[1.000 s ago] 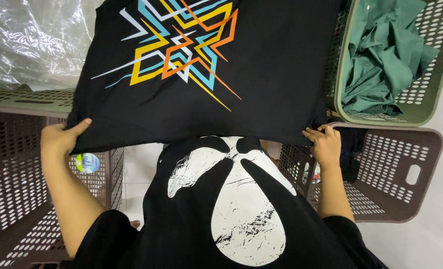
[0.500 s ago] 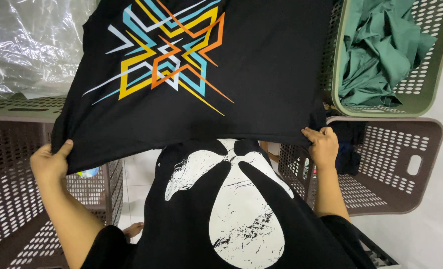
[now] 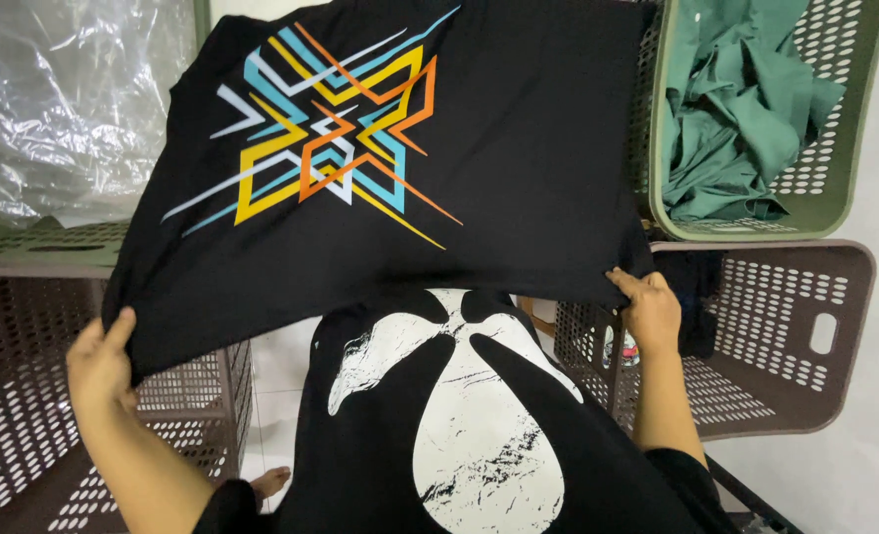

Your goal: A person takes a black t-shirt from a basket and folds it neatly on a wooden board.

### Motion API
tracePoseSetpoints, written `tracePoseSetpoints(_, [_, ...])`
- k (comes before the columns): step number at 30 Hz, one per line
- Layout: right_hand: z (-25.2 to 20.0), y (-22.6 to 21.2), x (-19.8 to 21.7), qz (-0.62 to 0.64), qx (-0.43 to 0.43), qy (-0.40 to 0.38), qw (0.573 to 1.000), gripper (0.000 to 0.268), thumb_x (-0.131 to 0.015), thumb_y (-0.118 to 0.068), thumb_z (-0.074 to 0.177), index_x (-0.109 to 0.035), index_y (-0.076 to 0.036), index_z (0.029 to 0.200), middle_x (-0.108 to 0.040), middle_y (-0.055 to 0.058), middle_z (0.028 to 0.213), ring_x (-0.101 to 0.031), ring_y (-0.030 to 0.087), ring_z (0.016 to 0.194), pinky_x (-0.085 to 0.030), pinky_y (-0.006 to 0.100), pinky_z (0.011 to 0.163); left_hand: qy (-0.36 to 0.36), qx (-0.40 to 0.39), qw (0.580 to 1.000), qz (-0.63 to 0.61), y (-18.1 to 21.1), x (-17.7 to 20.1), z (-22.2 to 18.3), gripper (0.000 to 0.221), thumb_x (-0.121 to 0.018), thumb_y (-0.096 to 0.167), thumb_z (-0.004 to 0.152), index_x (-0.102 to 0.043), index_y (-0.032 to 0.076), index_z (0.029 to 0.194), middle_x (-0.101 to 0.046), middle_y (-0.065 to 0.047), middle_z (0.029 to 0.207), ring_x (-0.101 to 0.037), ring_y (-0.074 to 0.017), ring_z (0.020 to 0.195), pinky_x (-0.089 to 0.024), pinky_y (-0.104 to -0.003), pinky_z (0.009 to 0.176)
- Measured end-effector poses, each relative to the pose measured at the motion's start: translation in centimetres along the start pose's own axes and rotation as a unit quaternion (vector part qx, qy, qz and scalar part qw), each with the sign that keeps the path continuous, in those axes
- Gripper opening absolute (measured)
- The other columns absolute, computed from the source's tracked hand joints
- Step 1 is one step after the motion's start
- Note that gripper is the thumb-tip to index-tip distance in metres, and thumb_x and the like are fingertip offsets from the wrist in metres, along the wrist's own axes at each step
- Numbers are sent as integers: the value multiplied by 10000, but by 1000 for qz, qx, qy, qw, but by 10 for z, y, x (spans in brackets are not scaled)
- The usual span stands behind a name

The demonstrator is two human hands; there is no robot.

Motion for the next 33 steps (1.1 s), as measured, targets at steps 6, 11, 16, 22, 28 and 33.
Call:
tracePoseSetpoints(6, [-2,-10,2,-13,46,39,998,737,-494,101,363,-660,-149,1037,-644,-24,1023,-377,166,687,-376,273,539,-13,25,999,-38,-16,2,-14,250,-561,281,849,-561,145,1059,-576,-51,1064,-566,-117,918,-478,-217,811])
tracePoseSetpoints(11, [-1,-3,2,-1,60,66,996,699,-516,90,398,-652,-171,1032,-641,-21,1039,-420,216,761,-393,323,630,-27,43,998,-39,-4,-5,-19,228,-548,289,858,-566,154,1041,-577,-54,1072,-568,-124,933,-480,-218,801])
tracePoseSetpoints(16, [9,8,16,59,13,73,995,627,-451,79,506,-644,-162,1052,-635,16,967,-504,241,842,-411,362,752,-21,14,986,-162,8,-8,-7,216,-593,321,829,-569,174,986,-617,10,1011,-596,-76,846,-516,-225,699])
tracePoseSetpoints(22, [41,32,32,6,-13,53,999,577,-471,46,536,-645,-207,1025,-648,59,973,-598,276,838,-456,395,638,-62,-88,958,-264,85,-37,-8,280,-558,286,846,-533,152,1091,-592,2,1111,-586,-83,1002,-508,-230,895])
tracePoseSetpoints(28, [135,69,42,-90,-8,117,989,508,-551,-9,588,-638,-178,1060,-635,74,926,-583,313,801,-445,421,610,-4,-8,987,-158,165,-76,21,160,-524,301,831,-558,211,958,-623,86,895,-628,-61,805,-498,-207,576])
tracePoseSetpoints(33, [172,18,47,-159,-41,150,975,577,-673,-100,721,-454,-49,1252,-486,219,1155,-483,371,942,-424,443,717,-341,-128,638,-679,198,-135,81,684,-662,-101,948,-209,96,1420,-297,-160,1445,-206,-385,1325,-169,-464,1053])
Point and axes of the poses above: each hand's wrist, its own z-axis towards the middle knuckle, its own x-axis out of the back of the hand, y = z × x, the point moved 9 cm from there along z, towards the middle knuckle
